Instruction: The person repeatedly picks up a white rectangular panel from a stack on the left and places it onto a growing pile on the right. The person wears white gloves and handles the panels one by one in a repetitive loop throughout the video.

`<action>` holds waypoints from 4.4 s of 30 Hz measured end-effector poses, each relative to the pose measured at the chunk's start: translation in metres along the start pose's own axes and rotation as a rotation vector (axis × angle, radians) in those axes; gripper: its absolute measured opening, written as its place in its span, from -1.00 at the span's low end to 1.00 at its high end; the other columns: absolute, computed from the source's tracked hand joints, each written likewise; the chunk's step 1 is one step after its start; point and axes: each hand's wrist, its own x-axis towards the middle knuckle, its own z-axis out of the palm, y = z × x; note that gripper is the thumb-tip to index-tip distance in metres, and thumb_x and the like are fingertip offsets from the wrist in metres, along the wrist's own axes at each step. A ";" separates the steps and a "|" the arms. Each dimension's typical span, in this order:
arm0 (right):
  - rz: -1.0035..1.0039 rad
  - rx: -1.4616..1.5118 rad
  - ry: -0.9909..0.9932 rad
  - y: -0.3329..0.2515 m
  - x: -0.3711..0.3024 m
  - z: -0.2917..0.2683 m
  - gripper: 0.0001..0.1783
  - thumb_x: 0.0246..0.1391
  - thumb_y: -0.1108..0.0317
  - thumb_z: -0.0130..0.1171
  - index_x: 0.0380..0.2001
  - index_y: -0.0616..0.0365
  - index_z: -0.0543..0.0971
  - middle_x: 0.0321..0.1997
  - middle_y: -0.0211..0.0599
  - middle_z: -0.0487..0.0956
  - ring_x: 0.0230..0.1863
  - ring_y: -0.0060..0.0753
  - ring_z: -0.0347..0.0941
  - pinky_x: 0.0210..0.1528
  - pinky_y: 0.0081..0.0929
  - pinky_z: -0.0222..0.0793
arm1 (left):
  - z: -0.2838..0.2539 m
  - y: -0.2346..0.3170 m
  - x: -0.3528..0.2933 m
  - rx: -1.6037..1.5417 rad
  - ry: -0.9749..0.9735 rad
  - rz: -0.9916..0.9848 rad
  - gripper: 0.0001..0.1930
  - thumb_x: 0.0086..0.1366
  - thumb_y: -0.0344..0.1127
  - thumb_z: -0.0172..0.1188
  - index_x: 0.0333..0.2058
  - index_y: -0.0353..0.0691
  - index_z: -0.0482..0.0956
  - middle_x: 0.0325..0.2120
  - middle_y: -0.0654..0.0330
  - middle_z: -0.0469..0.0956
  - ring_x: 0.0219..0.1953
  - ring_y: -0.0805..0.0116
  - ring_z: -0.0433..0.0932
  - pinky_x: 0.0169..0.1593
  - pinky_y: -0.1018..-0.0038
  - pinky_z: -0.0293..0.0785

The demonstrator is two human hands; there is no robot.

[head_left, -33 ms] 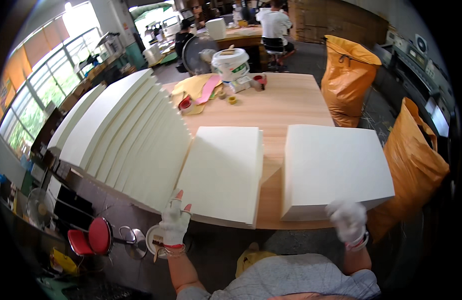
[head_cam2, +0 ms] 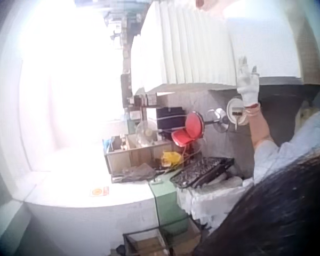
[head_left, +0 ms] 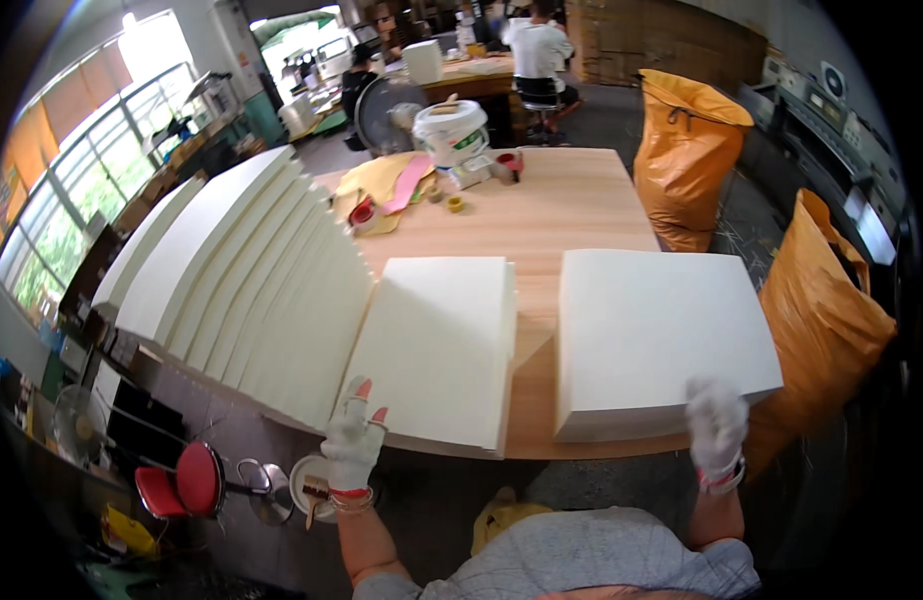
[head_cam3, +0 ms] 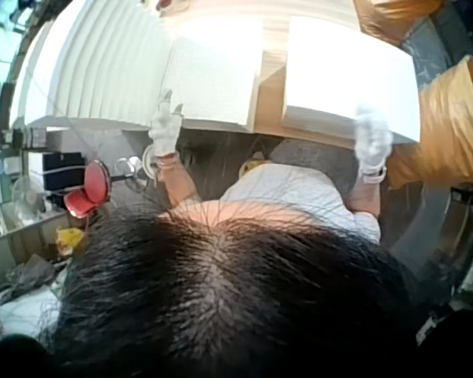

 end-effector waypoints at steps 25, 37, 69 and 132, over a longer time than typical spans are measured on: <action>0.006 -0.420 0.215 0.094 0.019 -0.144 -0.62 0.25 0.14 0.23 -0.56 0.15 0.48 -0.59 -0.18 0.42 -0.47 -0.04 0.42 -0.37 -0.18 0.33 | 0.195 0.410 0.080 -0.445 -0.566 1.084 -0.90 0.15 -0.44 0.24 -0.34 -0.26 0.53 -0.29 0.13 0.59 -0.27 0.13 0.59 -0.16 0.32 0.54; -0.104 -0.634 0.309 0.118 -0.001 -0.136 -0.83 0.24 0.39 0.10 -0.15 0.21 0.54 -0.55 -0.26 0.36 -0.51 -0.15 0.36 -0.47 -0.19 0.22 | 0.183 0.404 0.084 -0.694 -0.922 0.764 -0.62 0.04 -0.54 0.49 -0.27 -0.26 0.42 -0.07 0.09 0.61 -0.10 0.24 0.54 0.03 0.37 0.49; -0.047 -0.415 0.358 0.113 0.001 -0.136 -0.77 0.32 0.30 0.13 -0.40 0.20 0.53 -0.53 -0.22 0.42 -0.44 -0.06 0.41 -0.39 -0.14 0.30 | 0.194 0.395 0.093 -0.609 -0.921 0.912 -0.64 0.10 -0.49 0.41 -0.12 -0.22 0.52 0.22 -0.13 0.41 0.10 -0.03 0.54 0.11 0.26 0.49; -0.003 -0.383 0.439 0.103 0.001 -0.133 -0.78 0.27 0.33 0.19 -0.43 0.19 0.50 -0.50 -0.16 0.41 -0.40 -0.02 0.41 -0.31 -0.11 0.32 | 0.196 0.409 0.079 -0.678 -0.775 0.944 -0.46 0.08 -0.62 0.33 0.09 -0.20 0.53 0.39 -0.21 0.20 0.16 -0.04 0.56 0.06 0.28 0.56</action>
